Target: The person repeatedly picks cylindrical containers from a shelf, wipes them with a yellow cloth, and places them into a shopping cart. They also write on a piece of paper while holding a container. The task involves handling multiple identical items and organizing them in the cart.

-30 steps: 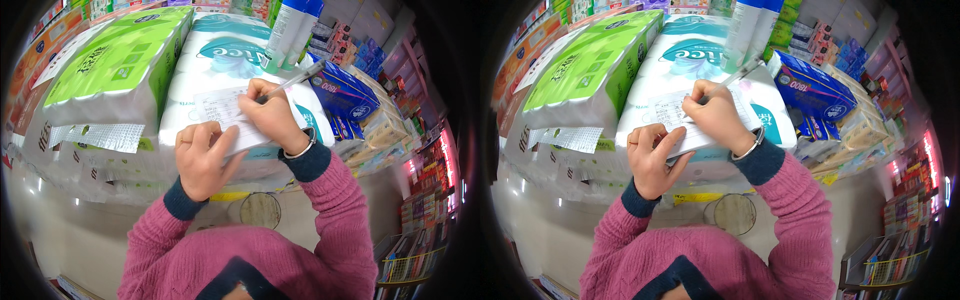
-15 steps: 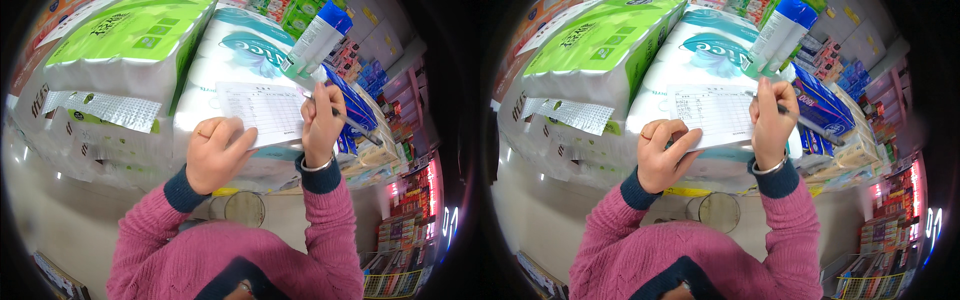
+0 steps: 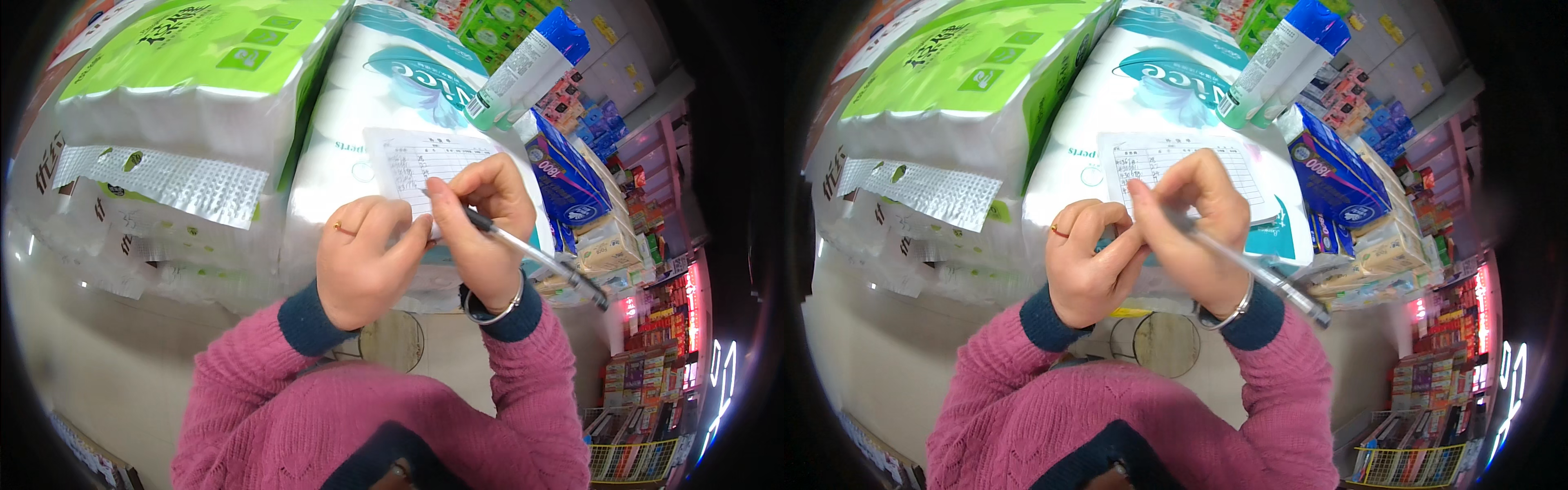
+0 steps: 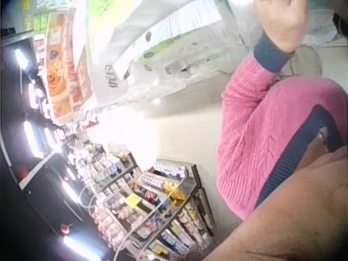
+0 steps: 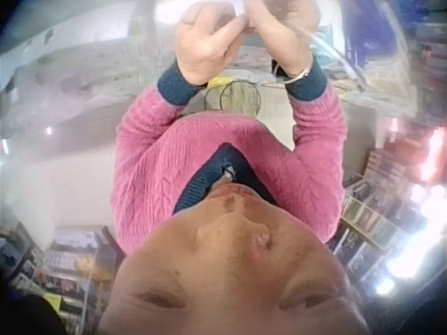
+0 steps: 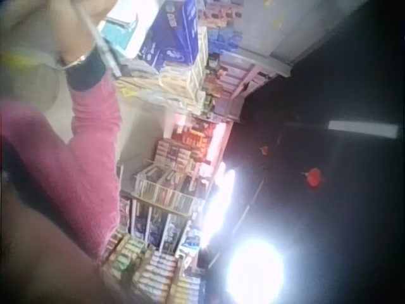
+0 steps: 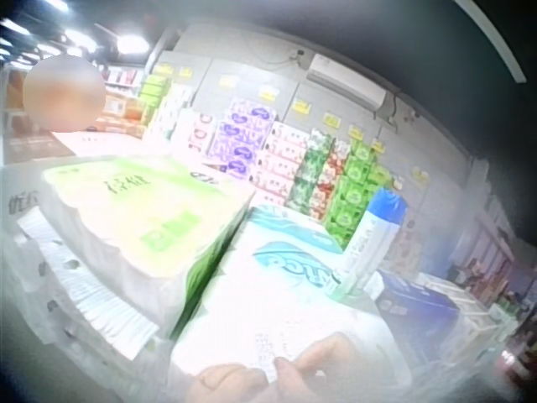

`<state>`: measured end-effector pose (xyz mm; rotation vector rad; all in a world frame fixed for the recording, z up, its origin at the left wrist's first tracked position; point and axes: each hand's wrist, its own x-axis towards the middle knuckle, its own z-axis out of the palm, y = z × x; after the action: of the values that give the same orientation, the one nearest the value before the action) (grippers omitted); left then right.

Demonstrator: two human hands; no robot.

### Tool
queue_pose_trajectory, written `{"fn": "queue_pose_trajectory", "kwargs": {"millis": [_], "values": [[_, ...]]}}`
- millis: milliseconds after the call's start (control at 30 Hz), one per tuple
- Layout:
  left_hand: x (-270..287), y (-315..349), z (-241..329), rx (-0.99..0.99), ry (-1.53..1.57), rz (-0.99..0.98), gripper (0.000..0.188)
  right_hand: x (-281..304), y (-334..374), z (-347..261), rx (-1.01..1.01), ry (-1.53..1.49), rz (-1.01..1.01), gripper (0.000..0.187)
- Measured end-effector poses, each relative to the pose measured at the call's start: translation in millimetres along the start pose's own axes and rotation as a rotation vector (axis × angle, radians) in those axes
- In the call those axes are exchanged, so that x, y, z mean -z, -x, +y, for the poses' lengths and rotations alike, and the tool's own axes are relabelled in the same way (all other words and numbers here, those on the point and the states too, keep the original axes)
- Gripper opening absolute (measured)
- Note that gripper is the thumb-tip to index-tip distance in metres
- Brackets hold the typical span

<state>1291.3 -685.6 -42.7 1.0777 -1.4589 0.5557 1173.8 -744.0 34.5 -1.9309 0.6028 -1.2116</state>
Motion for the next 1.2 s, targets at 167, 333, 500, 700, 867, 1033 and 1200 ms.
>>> {"fn": "queue_pose_trajectory", "kwargs": {"millis": [167,333,500,700,867,1033,1200], "values": [[1,0,-2,-0.024,-0.008,0.018,0.032,-12,-8,7,0.195,0.258,-0.097,0.025],[2,3,-4,-0.024,0.023,-0.015,0.030,-13,-9,11,0.137,0.285,-0.137,0.024],[3,7,-6,-0.023,0.042,-0.025,0.031,-15,-9,14,0.077,0.209,-0.131,0.023],[4,6,-6,-0.025,0.039,-0.035,0.034,-14,-7,19,0.016,0.117,-0.131,0.023],[4,6,-5,-0.016,0.041,-0.009,0.035,-11,-13,14,-0.037,-0.023,-0.107,0.024],[3,6,-6,-0.023,0.053,-0.002,0.034,5,-32,6,-0.134,-0.152,-0.040,0.029],[3,2,-7,-0.082,0.049,0.004,0.034,2,-33,14,-0.121,0.045,-0.128,0.030]]}}
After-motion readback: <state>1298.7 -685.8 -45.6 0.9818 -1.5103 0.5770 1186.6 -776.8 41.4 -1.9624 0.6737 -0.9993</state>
